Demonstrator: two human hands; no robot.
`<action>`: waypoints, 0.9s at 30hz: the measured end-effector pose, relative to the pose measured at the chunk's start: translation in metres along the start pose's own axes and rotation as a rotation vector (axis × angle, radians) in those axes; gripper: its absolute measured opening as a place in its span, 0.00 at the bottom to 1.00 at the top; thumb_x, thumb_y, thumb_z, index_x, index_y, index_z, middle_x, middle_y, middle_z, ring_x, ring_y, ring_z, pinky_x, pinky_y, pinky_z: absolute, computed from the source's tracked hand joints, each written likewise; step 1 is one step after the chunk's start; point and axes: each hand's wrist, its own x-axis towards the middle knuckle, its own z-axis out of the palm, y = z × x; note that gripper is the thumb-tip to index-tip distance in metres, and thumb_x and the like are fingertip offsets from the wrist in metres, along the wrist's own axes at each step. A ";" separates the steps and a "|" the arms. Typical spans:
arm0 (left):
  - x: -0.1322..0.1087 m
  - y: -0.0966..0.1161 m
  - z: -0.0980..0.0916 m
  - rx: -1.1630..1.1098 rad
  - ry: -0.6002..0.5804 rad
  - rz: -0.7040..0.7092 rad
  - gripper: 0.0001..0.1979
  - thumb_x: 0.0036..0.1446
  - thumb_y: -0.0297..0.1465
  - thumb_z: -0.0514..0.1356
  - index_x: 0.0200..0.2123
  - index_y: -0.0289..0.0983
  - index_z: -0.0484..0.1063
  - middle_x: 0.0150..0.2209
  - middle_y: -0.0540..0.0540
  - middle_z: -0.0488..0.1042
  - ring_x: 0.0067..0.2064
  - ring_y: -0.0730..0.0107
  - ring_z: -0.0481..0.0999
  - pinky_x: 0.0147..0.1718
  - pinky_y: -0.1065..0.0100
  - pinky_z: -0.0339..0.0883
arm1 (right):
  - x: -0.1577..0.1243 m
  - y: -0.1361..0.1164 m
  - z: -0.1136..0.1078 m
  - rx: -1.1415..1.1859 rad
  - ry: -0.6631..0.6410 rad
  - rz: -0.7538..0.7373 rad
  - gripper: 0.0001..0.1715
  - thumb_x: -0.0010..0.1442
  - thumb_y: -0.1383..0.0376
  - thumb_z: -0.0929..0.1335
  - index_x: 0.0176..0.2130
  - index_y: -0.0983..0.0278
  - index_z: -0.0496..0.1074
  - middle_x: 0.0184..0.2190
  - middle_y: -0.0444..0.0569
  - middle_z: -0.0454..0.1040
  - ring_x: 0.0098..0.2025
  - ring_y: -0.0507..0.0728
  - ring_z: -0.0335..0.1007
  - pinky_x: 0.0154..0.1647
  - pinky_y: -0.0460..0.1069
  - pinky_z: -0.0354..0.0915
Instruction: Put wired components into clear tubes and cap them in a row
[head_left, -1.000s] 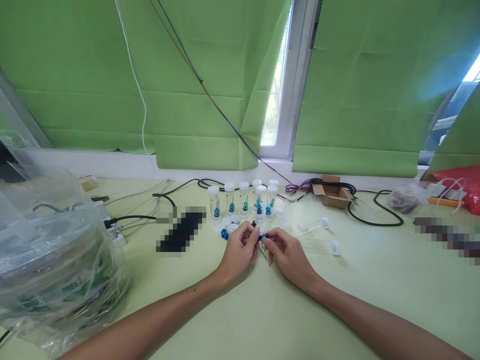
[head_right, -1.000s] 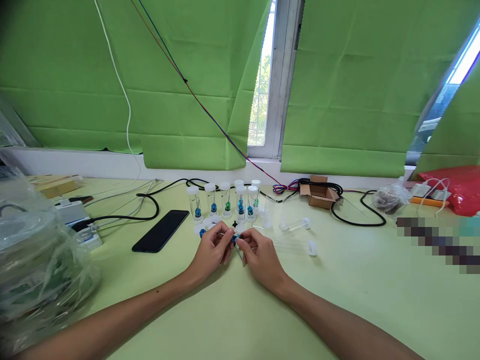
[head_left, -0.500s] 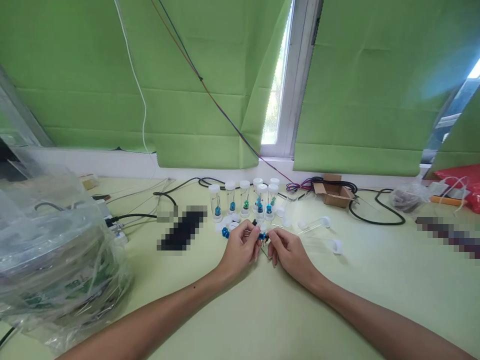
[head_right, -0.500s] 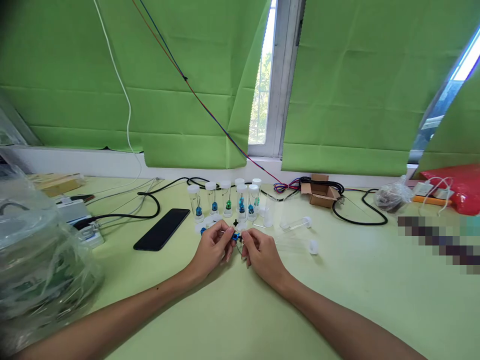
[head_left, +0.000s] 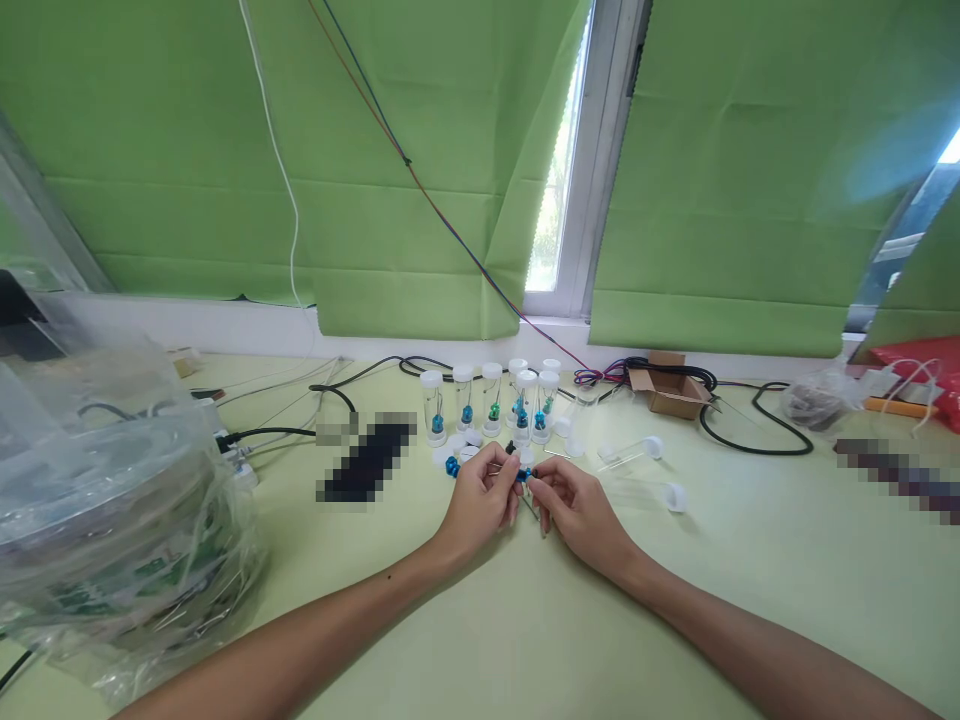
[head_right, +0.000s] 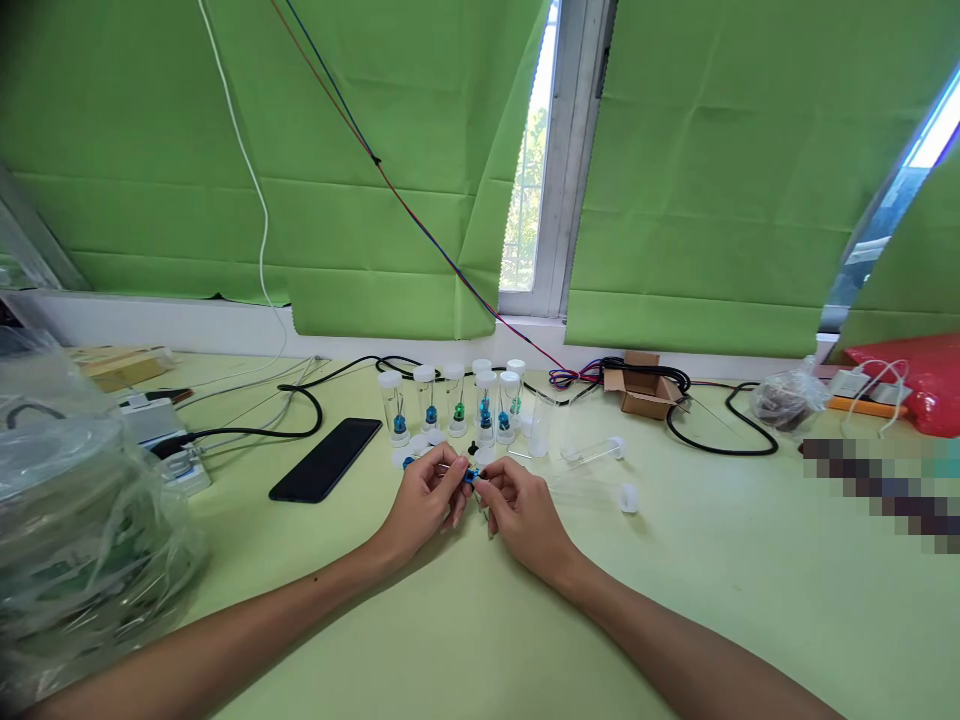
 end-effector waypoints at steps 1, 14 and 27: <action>0.000 0.000 0.000 0.003 -0.001 -0.001 0.17 0.59 0.44 0.58 0.28 0.39 0.60 0.19 0.56 0.67 0.13 0.79 0.63 0.11 0.76 0.52 | 0.000 0.000 0.000 -0.001 -0.002 0.002 0.17 0.63 0.51 0.65 0.35 0.63 0.68 0.25 0.42 0.70 0.20 0.50 0.64 0.22 0.46 0.65; -0.002 0.002 0.001 0.021 0.004 -0.011 0.17 0.60 0.44 0.57 0.27 0.39 0.59 0.19 0.55 0.67 0.13 0.78 0.62 0.12 0.75 0.52 | 0.001 0.004 0.001 -0.006 0.020 0.047 0.26 0.65 0.46 0.59 0.31 0.63 0.68 0.19 0.41 0.68 0.17 0.50 0.64 0.19 0.45 0.62; -0.003 0.001 0.000 0.067 -0.014 0.023 0.15 0.61 0.42 0.56 0.28 0.39 0.61 0.20 0.55 0.66 0.15 0.78 0.63 0.13 0.75 0.52 | -0.001 0.000 0.000 -0.016 -0.019 -0.002 0.20 0.65 0.50 0.62 0.32 0.62 0.68 0.23 0.42 0.68 0.20 0.50 0.65 0.23 0.46 0.64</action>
